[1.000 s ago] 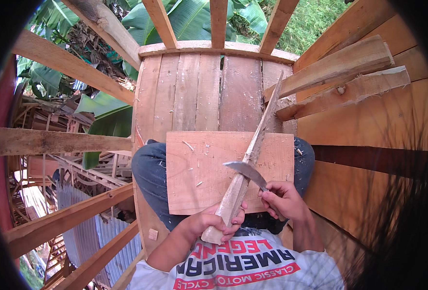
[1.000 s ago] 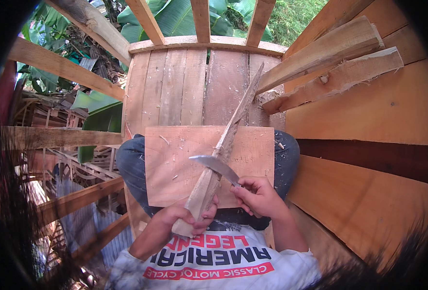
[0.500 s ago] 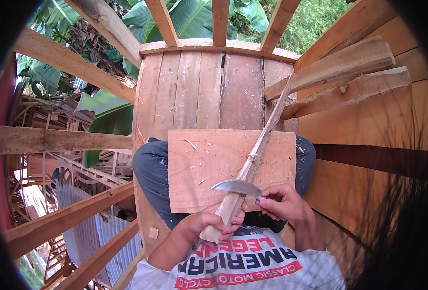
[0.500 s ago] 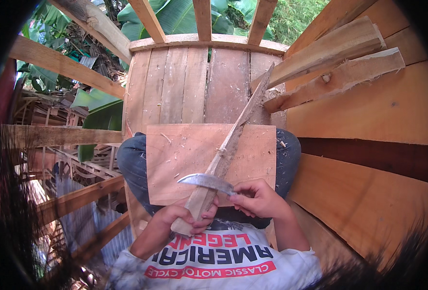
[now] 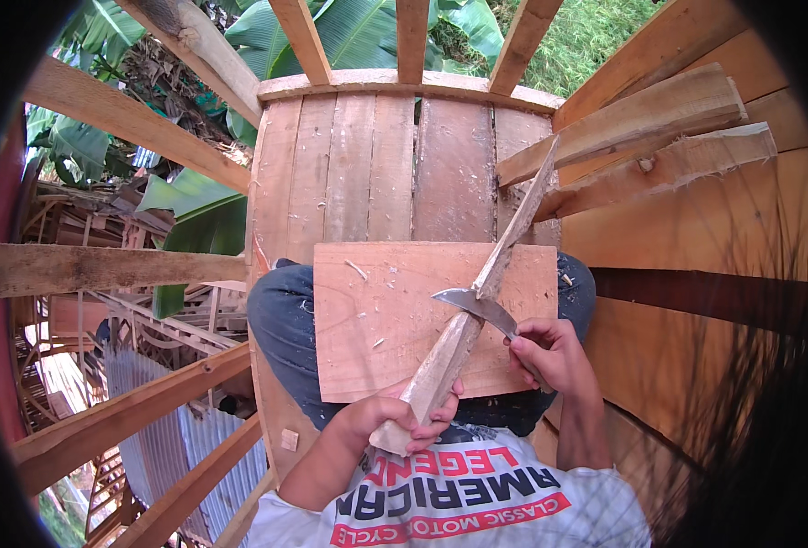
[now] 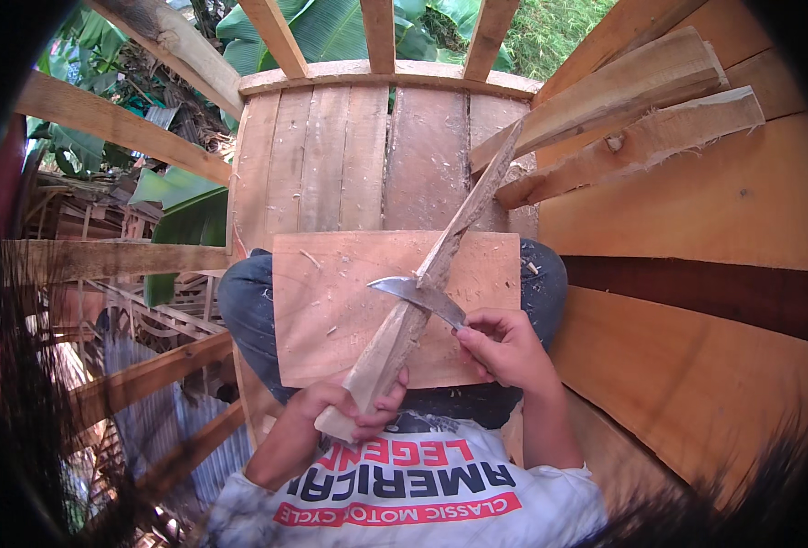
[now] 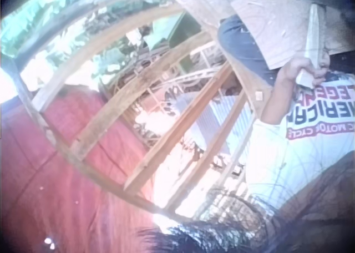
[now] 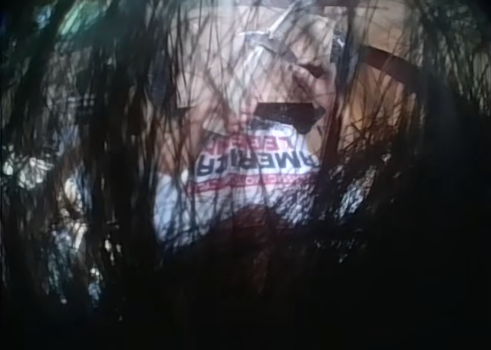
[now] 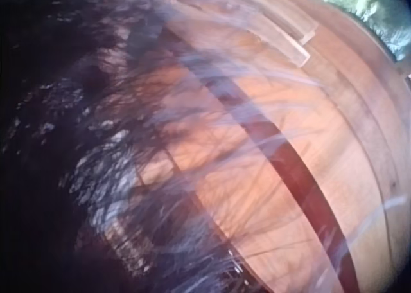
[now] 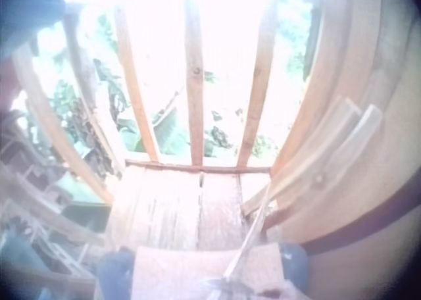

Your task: The person is sitting cross-legged on a wooden platform and using a curved knife to carve a rectangular piece of wood. They hold the wood in their left hand and repeatedly shave off thin layers with the knife in their right hand, creating wood shavings.

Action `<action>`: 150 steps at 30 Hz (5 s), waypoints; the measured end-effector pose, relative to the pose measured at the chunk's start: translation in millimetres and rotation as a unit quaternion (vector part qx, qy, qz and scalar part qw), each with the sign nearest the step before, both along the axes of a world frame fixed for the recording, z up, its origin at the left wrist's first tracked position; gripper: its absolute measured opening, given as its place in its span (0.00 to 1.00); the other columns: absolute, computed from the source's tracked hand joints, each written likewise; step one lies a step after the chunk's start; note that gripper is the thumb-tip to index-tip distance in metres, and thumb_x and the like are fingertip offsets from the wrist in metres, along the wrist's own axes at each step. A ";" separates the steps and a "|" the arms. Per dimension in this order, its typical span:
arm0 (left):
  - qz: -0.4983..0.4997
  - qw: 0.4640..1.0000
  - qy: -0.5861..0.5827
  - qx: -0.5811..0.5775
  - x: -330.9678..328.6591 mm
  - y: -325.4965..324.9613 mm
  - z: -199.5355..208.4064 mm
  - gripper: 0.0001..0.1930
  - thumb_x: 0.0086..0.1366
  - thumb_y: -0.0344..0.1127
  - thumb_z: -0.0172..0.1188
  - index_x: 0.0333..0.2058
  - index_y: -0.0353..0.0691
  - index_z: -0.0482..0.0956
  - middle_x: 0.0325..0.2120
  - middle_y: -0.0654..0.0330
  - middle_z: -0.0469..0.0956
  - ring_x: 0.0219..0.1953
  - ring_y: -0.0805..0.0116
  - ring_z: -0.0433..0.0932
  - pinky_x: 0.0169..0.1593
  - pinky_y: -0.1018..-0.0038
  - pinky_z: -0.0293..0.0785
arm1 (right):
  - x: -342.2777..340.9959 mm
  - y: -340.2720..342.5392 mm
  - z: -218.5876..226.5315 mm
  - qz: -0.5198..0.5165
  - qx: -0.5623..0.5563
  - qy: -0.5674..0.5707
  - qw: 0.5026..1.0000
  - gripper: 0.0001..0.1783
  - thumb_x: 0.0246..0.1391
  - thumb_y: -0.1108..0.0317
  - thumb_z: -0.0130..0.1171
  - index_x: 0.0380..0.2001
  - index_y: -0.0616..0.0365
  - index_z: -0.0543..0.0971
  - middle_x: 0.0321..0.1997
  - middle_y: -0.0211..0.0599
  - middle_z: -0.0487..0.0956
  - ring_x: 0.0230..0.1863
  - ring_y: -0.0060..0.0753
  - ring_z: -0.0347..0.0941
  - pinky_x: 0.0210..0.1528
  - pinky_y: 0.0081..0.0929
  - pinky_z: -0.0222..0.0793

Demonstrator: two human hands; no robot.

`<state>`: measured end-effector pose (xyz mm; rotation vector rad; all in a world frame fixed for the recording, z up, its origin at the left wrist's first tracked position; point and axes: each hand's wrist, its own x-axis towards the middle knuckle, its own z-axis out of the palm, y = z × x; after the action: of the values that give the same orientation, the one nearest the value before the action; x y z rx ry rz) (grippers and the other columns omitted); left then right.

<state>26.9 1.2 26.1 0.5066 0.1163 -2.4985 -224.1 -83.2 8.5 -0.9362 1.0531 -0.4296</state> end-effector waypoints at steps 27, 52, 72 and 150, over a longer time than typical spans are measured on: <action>0.015 1.000 0.006 0.025 5.1 4.5 -10.1 0.36 0.40 0.24 0.54 0.53 0.36 0.57 0.30 0.59 0.62 0.21 0.71 0.68 0.24 0.75 0.68 | 9.6 1.9 -10.1 0.001 0.025 0.009 1.000 0.11 0.59 0.66 0.56 0.26 0.62 0.77 0.16 0.24 0.71 0.12 0.11 0.63 0.12 0.14 0.56; 0.042 0.996 0.077 0.007 -4.0 2.1 -38.2 0.36 0.40 0.25 0.53 0.54 0.35 0.57 0.31 0.59 0.61 0.22 0.73 0.66 0.22 0.78 0.65 | 20.7 14.3 -10.6 -0.097 -0.113 0.089 0.985 0.07 0.56 0.72 0.57 0.29 0.66 0.79 0.18 0.24 0.72 0.14 0.12 0.63 0.15 0.13 0.55; 0.045 0.997 0.025 0.050 -1.3 -2.7 3.3 0.36 0.39 0.24 0.52 0.53 0.34 0.58 0.31 0.59 0.62 0.21 0.74 0.65 0.21 0.78 0.65 | 5.3 3.9 0.7 0.016 0.071 -0.006 0.997 0.10 0.60 0.69 0.53 0.32 0.64 0.79 0.19 0.30 0.75 0.14 0.15 0.67 0.13 0.15 0.60; 0.070 0.993 0.075 0.063 -2.9 11.7 -3.8 0.39 0.37 0.24 0.51 0.55 0.35 0.56 0.31 0.58 0.61 0.23 0.73 0.65 0.21 0.77 0.67 | -7.4 31.1 8.4 -0.017 -0.019 0.042 0.999 0.13 0.48 0.78 0.63 0.39 0.68 0.78 0.23 0.27 0.76 0.19 0.13 0.69 0.20 0.12 0.63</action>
<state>23.9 12.9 22.3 0.3472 0.3576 -2.3981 -231.4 -52.1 16.9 -0.9772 1.1422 -0.4426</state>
